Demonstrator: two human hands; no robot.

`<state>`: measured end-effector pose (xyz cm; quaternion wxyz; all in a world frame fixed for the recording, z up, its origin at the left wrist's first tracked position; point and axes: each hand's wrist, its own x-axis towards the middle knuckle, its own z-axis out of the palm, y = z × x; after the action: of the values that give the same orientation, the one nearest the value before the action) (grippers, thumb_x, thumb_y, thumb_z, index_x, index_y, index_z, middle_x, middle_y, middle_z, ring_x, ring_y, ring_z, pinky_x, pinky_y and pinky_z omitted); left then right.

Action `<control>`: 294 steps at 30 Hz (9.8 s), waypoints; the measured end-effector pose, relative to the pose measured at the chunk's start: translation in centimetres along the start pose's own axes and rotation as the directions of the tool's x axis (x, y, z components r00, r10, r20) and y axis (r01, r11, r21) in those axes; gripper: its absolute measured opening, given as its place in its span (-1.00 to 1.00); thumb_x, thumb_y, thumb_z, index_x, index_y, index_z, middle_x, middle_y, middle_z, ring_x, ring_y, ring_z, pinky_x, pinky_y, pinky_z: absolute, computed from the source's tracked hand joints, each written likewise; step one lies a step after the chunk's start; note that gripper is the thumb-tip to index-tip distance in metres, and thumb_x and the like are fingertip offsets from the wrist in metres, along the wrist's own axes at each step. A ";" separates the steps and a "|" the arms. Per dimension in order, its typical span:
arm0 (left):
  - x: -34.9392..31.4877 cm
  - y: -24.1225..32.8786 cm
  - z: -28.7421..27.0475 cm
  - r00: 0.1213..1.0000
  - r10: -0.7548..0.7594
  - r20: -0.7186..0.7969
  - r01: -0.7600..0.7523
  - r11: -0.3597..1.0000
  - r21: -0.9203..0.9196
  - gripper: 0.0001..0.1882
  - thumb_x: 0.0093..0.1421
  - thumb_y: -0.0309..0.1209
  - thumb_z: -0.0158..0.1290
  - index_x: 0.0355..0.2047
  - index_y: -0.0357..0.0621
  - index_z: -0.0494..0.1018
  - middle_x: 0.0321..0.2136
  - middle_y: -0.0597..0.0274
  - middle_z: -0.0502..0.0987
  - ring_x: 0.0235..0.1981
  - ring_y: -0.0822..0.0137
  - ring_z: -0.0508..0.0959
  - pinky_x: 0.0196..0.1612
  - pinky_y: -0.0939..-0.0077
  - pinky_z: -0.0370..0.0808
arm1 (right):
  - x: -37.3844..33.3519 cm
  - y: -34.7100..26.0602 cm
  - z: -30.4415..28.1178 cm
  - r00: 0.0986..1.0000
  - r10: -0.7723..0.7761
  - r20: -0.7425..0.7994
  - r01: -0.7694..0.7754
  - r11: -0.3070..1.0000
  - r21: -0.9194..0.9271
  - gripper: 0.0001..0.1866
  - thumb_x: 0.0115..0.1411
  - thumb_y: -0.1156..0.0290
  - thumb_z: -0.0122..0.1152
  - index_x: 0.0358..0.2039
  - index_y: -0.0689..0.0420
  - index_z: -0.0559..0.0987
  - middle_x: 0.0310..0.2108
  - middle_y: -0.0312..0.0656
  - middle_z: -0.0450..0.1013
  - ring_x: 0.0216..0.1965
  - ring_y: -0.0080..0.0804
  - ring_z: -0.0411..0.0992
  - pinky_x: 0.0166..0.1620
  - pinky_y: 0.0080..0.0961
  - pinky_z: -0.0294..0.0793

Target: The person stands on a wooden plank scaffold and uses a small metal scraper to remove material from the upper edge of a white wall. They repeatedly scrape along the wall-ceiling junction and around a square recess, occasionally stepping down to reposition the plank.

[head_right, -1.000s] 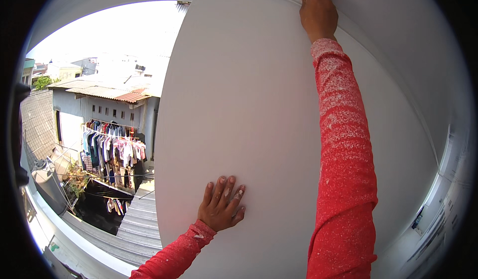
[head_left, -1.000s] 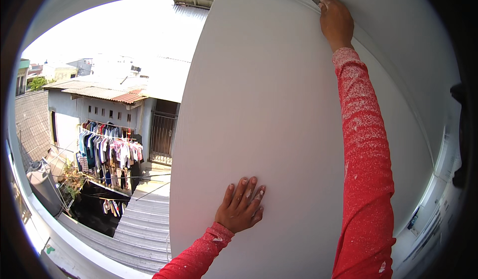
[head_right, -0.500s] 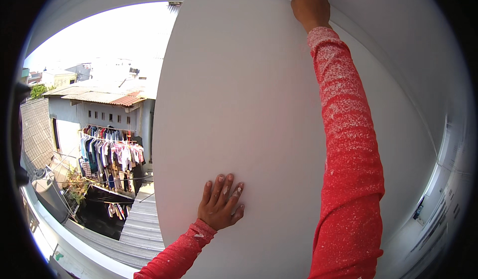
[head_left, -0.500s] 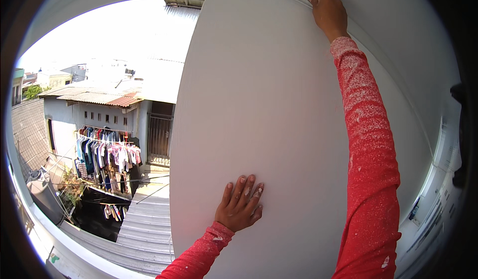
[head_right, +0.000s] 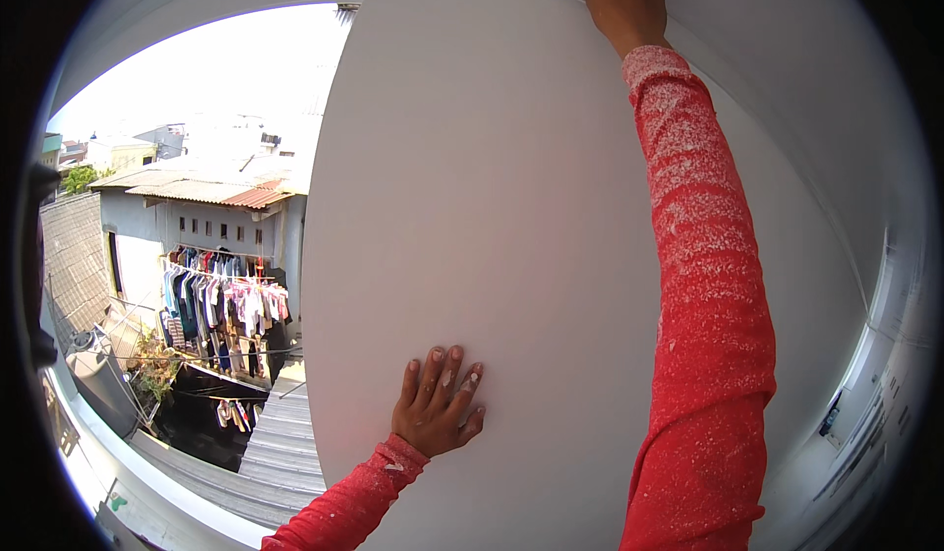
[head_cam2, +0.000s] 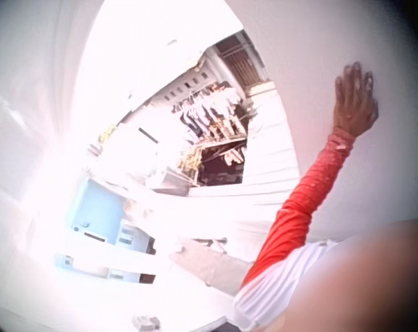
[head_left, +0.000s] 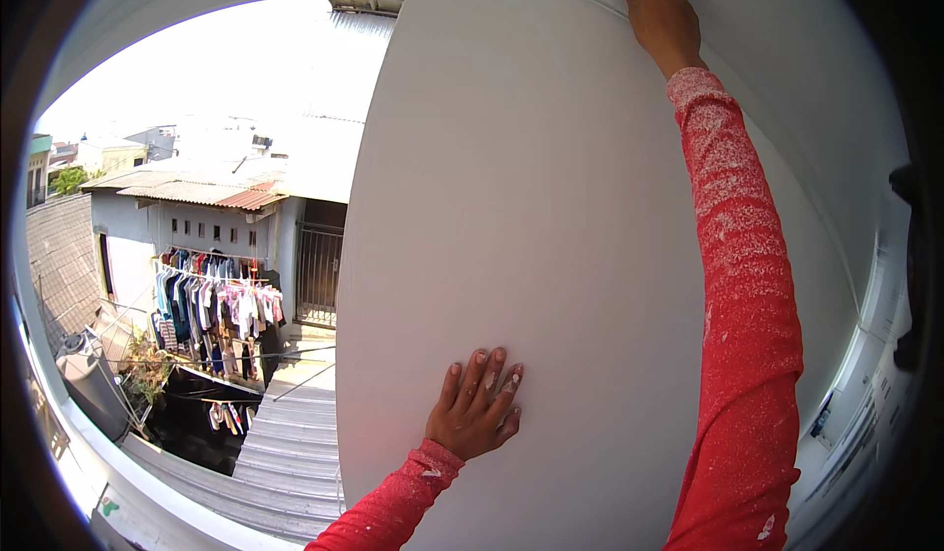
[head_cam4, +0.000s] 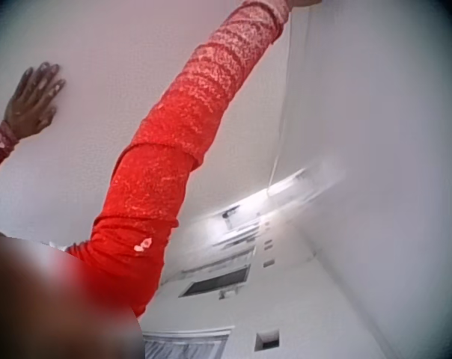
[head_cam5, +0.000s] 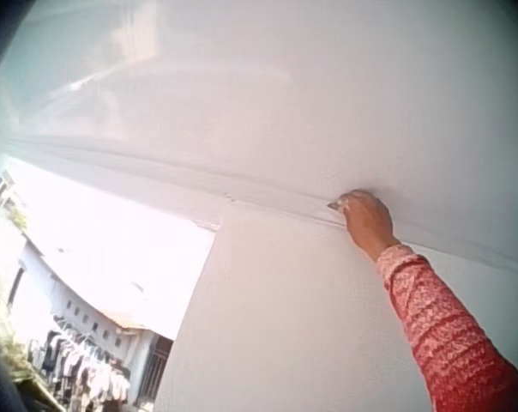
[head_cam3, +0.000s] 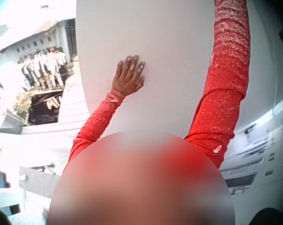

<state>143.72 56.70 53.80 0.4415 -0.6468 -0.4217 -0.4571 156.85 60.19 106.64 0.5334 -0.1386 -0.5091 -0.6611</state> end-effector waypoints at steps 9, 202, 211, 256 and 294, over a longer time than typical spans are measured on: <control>0.1 -0.2 -0.1 0.999 0.006 -0.045 -0.005 1.000 0.028 -0.41 0.19 -0.02 0.05 0.21 0.10 0.48 0.37 0.03 0.29 0.46 0.02 0.16 0.46 -0.12 -0.02 | 0.8 -0.6 -0.6 0.979 0.113 0.172 -0.098 0.991 -0.095 -0.74 0.37 0.32 0.12 -0.03 0.08 0.67 -0.07 -0.14 0.61 -0.05 -0.08 0.56 0.03 -0.17 0.55; 0.6 0.1 -0.7 0.999 -0.010 -0.034 0.012 0.999 0.053 -0.47 0.15 -0.09 0.08 0.14 0.14 0.54 0.36 0.07 0.31 0.46 0.01 0.14 0.47 -0.08 0.00 | 4.9 -1.5 -3.7 0.918 -0.299 0.261 0.344 0.927 -0.150 -0.75 0.27 0.41 0.22 -0.08 -0.10 0.71 -0.31 -0.34 0.53 -0.25 -0.37 0.57 -0.15 -0.37 0.64; 0.8 0.0 -0.5 0.998 -0.003 -0.069 0.009 0.997 0.079 -0.49 0.13 -0.08 0.09 0.09 0.16 0.58 0.35 0.10 0.32 0.47 0.03 0.14 0.48 -0.06 -0.04 | 3.7 0.9 -4.1 0.861 -0.386 0.332 0.460 0.869 -0.184 -0.82 0.22 0.46 0.22 -0.18 0.01 0.69 -0.30 -0.22 0.53 -0.26 -0.24 0.54 -0.14 -0.29 0.60; 0.7 0.2 -0.9 0.998 -0.043 0.052 0.040 0.997 0.061 -0.44 0.21 -0.07 0.04 0.22 0.14 0.48 0.40 0.09 0.26 0.46 0.02 0.13 0.46 -0.05 0.04 | -2.7 -3.3 -3.7 0.810 0.568 0.142 -0.552 0.822 -0.139 -0.82 0.19 0.31 0.31 -0.29 0.15 0.64 -0.27 -0.08 0.59 -0.24 -0.13 0.64 -0.22 -0.27 0.67; -45.2 12.9 -32.5 -0.478 -0.529 0.701 0.673 -0.733 -0.094 -0.62 0.33 -0.03 0.15 -0.38 -0.11 0.50 -0.56 0.34 0.52 -0.58 0.49 0.51 -0.51 0.60 0.47 | -40.3 -56.0 -61.5 -0.357 -0.868 0.345 -0.658 -0.028 -0.753 -0.78 0.21 0.41 0.36 -0.16 0.19 0.60 -0.39 -0.23 0.58 -0.41 -0.49 0.54 -0.34 -0.60 0.52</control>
<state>138.56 15.89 14.10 -0.5157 -0.0754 -0.5745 -0.6311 147.35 27.52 20.71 0.0346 0.3736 0.6117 -0.6964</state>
